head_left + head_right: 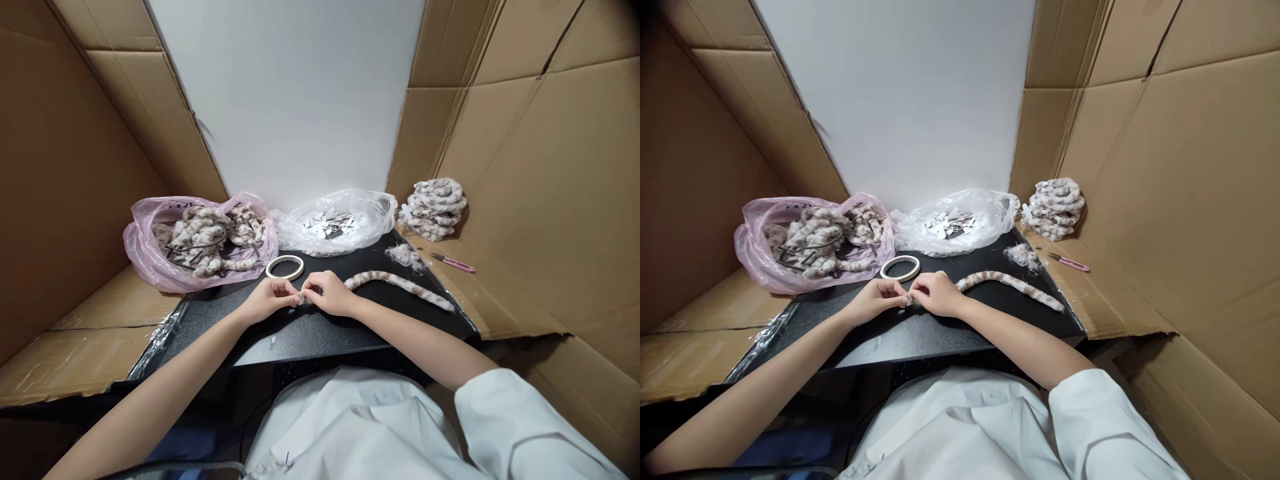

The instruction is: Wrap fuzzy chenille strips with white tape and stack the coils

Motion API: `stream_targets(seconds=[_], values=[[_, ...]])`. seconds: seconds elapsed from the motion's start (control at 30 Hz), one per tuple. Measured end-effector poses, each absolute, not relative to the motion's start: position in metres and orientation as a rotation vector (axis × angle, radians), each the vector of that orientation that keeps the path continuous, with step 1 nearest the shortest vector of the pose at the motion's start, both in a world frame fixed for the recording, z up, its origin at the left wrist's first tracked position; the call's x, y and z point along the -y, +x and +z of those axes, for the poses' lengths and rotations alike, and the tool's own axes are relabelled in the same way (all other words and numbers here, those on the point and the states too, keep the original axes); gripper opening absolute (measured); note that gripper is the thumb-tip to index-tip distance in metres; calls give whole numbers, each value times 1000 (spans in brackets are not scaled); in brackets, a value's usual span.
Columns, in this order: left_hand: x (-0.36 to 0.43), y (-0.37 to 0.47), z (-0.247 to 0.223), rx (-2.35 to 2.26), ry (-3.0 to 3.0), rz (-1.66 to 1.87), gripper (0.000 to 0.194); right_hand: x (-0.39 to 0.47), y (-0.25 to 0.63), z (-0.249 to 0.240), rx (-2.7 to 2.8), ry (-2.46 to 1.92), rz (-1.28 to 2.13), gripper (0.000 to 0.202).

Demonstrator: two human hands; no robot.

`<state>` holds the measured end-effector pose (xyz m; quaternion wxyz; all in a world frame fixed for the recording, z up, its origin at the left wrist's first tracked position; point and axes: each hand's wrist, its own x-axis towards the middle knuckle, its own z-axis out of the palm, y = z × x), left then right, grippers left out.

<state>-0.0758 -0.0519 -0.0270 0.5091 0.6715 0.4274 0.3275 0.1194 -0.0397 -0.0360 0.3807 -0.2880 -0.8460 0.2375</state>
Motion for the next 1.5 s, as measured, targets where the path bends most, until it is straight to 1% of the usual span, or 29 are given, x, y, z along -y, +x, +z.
stream_targets(seconds=[0.2, 0.27, 0.37, 0.5, 0.6, 0.8, 0.9, 1.07, 1.2, 1.37, 1.5], values=[[56, -73, -22, -1038, 1620, 831, 28, 40, 121, -34, 2196, -753, 601, 13], [55, -74, -21, -1016, 1608, 886, 28, 40, 124, -31, 2243, -762, 539, 8], [53, -78, -20, -998, 1560, 1010, 30, 40, 131, -26, 2343, -846, 450, 17], [48, -83, -19, -973, 1418, 1172, 31, 36, 140, -22, 2439, -1071, 329, 14], [48, -84, -17, -916, 1347, 1259, 31, 33, 144, -21, 2480, -1152, 198, 16], [55, -81, -15, -736, 1306, 1085, 30, 32, 146, -17, 2596, -1207, 81, 17], [53, -84, -12, -751, 1244, 1153, 34, 30, 150, -12, 2668, -1278, 72, 13], [44, -99, 0, -847, 1084, 1377, 39, 21, 188, 3, 2659, -1500, 55, 17], [40, -109, 5, -870, 979, 1435, 42, 21, 234, 16, 2605, -1701, -38, 22], [36, -118, 6, -954, 960, 1420, 35, 28, 269, 23, 2631, -1796, -181, 24], [33, -126, 9, -990, 914, 1430, 30, 31, 278, 17, 2619, -1804, -111, 21]])
